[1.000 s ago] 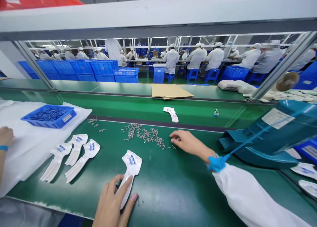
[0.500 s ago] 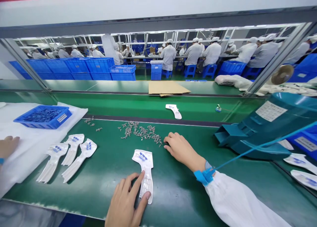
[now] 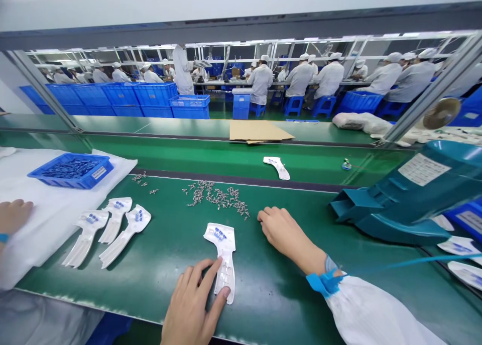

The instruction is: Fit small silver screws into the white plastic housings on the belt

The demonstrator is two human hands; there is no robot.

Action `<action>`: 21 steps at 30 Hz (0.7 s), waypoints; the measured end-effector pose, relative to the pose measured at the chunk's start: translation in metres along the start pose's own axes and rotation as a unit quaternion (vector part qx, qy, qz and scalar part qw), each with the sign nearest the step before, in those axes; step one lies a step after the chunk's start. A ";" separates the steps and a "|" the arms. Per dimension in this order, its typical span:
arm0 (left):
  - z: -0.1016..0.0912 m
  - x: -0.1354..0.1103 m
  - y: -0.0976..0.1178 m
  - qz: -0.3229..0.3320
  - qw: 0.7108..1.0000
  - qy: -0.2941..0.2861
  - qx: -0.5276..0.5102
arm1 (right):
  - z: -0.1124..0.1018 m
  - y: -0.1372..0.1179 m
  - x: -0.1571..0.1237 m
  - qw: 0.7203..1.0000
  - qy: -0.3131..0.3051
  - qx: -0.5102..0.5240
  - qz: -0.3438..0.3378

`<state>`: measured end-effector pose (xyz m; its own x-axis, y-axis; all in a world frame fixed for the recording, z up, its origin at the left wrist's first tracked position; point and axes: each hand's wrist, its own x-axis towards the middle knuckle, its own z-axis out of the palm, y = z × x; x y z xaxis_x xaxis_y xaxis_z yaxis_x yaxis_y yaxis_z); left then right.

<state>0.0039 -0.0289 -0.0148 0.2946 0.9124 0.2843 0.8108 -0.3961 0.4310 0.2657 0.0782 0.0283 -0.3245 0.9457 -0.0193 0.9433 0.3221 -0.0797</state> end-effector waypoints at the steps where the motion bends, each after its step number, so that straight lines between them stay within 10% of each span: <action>1: -0.001 0.000 0.000 -0.003 1.000 0.001 -0.009 | -0.002 -0.002 -0.001 1.000 0.002 0.025 0.001; 5: -0.008 0.004 0.004 -0.006 0.996 0.026 -0.080 | -0.016 -0.020 -0.010 0.965 -0.045 0.256 0.024; 12: -0.017 0.024 0.022 0.074 0.985 0.060 -0.146 | -0.019 -0.065 -0.025 0.733 -0.181 0.654 0.037; 21: -0.019 0.028 0.022 0.052 0.977 0.085 -0.191 | -0.017 -0.077 -0.022 0.680 -0.180 0.703 0.106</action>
<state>0.0205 -0.0144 0.0184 0.2511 0.8479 0.4669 0.5233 -0.5247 0.6715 0.2017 0.0330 0.0521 -0.4272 0.8104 -0.4010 0.0549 -0.4194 -0.9061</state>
